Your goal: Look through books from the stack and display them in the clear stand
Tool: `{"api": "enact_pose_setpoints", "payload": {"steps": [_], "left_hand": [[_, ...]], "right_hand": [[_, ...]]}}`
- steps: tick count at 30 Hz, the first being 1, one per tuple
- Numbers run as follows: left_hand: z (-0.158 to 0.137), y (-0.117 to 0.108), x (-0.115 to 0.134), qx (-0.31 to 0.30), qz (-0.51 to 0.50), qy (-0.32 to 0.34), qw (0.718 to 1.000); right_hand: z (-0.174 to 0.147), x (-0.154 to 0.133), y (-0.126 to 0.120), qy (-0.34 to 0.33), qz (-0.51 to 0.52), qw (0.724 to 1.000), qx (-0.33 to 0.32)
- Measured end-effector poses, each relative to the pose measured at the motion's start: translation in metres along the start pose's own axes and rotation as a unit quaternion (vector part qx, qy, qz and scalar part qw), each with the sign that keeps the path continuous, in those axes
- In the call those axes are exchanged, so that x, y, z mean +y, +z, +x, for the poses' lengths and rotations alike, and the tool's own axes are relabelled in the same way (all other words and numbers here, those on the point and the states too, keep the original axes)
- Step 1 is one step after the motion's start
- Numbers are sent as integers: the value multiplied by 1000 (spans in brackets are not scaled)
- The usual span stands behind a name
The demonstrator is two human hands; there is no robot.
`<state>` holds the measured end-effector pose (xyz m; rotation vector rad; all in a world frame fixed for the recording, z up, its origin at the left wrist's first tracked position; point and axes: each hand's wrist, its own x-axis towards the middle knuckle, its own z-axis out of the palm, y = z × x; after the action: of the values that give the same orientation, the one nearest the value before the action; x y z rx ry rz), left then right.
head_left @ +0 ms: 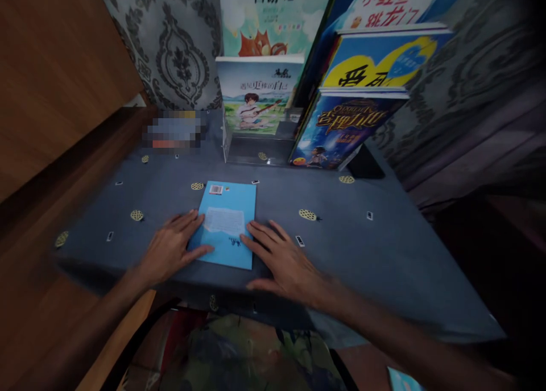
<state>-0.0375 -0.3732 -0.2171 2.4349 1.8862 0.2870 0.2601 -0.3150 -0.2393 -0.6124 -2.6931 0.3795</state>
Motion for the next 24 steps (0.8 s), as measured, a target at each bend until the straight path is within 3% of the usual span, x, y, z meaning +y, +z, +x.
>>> {"api": "enact_pose_setpoints", "payload": {"steps": [4, 6, 11, 14, 17, 20, 22, 24], "left_hand": [[-31, 4, 9, -80, 15, 112, 990], [-42, 9, 13, -100, 25, 138, 985], [-52, 18, 21, -62, 43, 140, 987], [-50, 3, 20, -64, 22, 148, 987], [-39, -28, 14, -47, -48, 150, 986], [-9, -56, 9, -42, -188, 115, 975], [19, -61, 7, -21, -300, 48, 952], [51, -52, 9, 22, -397, -8, 917]], "right_hand": [[-41, -24, -1, -13, -43, 999, -18], [-53, -31, 3, -11, -69, 998, -7], [-53, -33, 9, -15, -69, 993, 91], [-44, -30, -4, -28, -36, 993, 111], [-35, -22, -24, -27, 11, 993, 112], [-22, -4, -38, -7, 71, 986, 153], [-11, 13, -39, 41, 115, 975, 186], [2, 33, -34, 108, 163, 959, 206]]}}
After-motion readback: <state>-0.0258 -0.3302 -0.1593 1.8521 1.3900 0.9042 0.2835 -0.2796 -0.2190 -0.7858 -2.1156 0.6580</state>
